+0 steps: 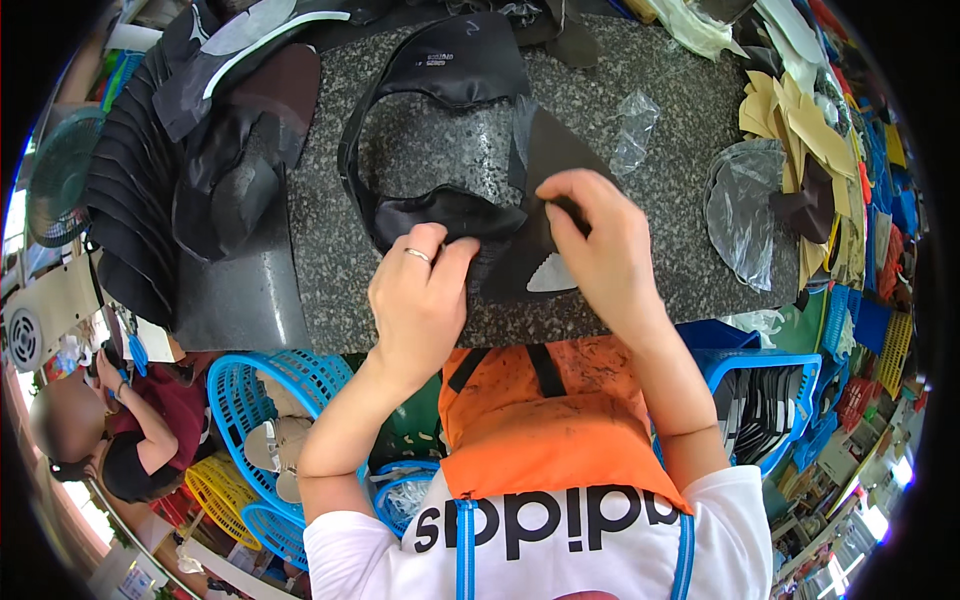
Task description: The person is cutting and assembling shoe components in a factory setting.
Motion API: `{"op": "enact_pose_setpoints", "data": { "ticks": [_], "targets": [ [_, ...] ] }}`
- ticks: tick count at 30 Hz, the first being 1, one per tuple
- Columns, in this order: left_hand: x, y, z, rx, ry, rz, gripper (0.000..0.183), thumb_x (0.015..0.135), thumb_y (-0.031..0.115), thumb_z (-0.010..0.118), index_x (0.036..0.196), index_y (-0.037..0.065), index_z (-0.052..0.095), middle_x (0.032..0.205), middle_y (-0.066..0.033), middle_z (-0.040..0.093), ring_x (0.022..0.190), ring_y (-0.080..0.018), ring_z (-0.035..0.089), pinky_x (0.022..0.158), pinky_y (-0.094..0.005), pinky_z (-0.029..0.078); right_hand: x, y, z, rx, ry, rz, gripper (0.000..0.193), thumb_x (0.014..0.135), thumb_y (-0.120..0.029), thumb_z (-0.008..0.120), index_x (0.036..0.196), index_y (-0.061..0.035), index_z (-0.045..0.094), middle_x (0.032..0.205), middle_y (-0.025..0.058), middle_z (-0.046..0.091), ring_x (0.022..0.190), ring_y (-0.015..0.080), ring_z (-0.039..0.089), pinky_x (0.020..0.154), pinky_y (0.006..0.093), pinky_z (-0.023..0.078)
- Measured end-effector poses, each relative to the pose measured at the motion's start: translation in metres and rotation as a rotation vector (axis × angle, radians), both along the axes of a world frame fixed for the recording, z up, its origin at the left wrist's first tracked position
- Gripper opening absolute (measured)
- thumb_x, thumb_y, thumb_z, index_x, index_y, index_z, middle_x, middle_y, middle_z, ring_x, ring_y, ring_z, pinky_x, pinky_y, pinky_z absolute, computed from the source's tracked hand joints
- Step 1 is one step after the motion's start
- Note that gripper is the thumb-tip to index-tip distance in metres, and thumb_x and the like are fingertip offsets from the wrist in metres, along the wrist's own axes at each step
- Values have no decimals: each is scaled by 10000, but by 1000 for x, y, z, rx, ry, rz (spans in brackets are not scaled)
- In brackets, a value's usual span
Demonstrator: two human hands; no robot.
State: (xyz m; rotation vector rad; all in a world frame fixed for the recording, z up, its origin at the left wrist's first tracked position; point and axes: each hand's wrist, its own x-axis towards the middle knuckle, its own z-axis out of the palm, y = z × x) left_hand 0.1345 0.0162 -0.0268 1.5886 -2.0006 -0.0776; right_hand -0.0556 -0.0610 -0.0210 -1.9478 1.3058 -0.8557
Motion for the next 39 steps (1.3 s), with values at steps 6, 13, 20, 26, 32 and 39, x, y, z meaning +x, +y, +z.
{"op": "enact_pose_setpoints", "data": {
  "ticks": [6,13,20,26,32,39],
  "targets": [
    [-11,-3,5,124,-4,14,559,723,-25,731,1261,14,584,1099,-140,562,941,-318,576,804,-404,483,-13,-19,-9,365,-565,-270,91,849,42,645,924,-1,618,855,4,626,800,59,568,715,208,457],
    [-7,-6,-1,25,108,62,390,772,-82,659,1148,6,606,967,-130,594,844,-312,599,740,-393,492,11,15,10,295,-480,-198,92,862,56,624,911,-19,600,826,1,602,798,55,567,681,210,454],
    [-6,-8,2,28,138,69,245,737,-113,594,936,30,574,920,-112,558,764,-299,587,667,-395,497,15,42,-7,-180,-177,20,187,771,117,651,876,-35,624,873,96,668,863,246,704,860,385,552],
    [-7,-7,9,154,166,-77,510,717,-133,609,1155,121,657,975,-98,544,884,-274,573,732,-358,485,19,49,-19,-288,-148,-18,184,749,76,690,879,-46,645,892,94,690,873,263,706,898,437,552],
    [-17,-19,7,169,333,-77,354,667,-60,701,980,96,647,989,-73,554,884,-273,566,749,-375,480,16,46,-18,-458,-18,98,201,729,19,720,884,-85,646,898,49,692,877,231,696,948,461,521],
    [-4,-22,14,247,246,-130,332,655,-84,666,931,92,610,977,-55,576,867,-279,599,731,-403,500,-33,20,11,-285,305,263,581,655,2,684,1226,-38,584,1163,114,592,1094,312,598,1026,482,458]
  ]
}}
